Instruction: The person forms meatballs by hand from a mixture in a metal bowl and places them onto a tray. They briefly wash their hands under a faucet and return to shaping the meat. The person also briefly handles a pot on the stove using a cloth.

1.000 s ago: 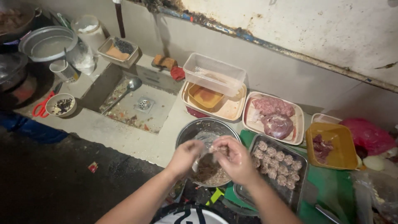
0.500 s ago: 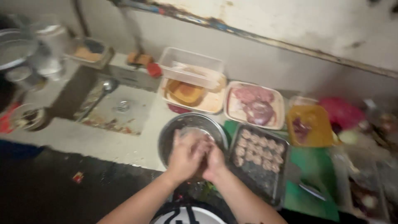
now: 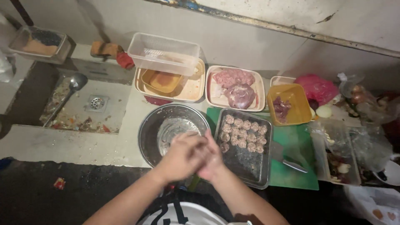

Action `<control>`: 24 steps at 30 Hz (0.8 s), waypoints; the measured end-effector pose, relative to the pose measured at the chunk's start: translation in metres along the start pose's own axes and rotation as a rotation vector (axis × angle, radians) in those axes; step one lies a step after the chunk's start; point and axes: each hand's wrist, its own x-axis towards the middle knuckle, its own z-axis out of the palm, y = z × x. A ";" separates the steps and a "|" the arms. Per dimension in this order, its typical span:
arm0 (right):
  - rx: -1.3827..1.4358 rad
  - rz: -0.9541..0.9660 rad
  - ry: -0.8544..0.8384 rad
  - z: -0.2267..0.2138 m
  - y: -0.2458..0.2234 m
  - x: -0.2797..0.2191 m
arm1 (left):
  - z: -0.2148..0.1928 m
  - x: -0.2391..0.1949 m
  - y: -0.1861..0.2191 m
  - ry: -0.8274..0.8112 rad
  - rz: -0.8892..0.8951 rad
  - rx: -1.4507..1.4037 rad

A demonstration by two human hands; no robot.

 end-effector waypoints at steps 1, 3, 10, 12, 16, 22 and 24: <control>-0.003 -0.002 0.003 0.003 0.000 -0.010 | -0.005 -0.003 0.009 0.001 0.002 -0.004; -0.075 -0.079 0.126 0.010 -0.006 -0.028 | -0.014 -0.004 0.026 0.045 0.087 0.126; -1.373 -0.296 0.642 -0.142 -0.097 -0.027 | -0.044 -0.032 -0.015 0.296 -0.444 -0.002; -1.845 -0.183 0.678 -0.223 -0.110 0.003 | -0.042 -0.041 -0.034 0.362 -0.421 -0.035; -2.028 -0.279 0.652 -0.208 -0.101 0.010 | -0.043 -0.053 -0.036 0.379 -0.441 -0.001; -2.143 -0.394 0.757 -0.117 -0.077 0.013 | -0.058 -0.090 -0.060 0.355 -0.686 0.278; -2.086 -0.670 0.348 -0.067 -0.058 0.011 | -0.066 -0.094 -0.057 0.027 -0.941 0.325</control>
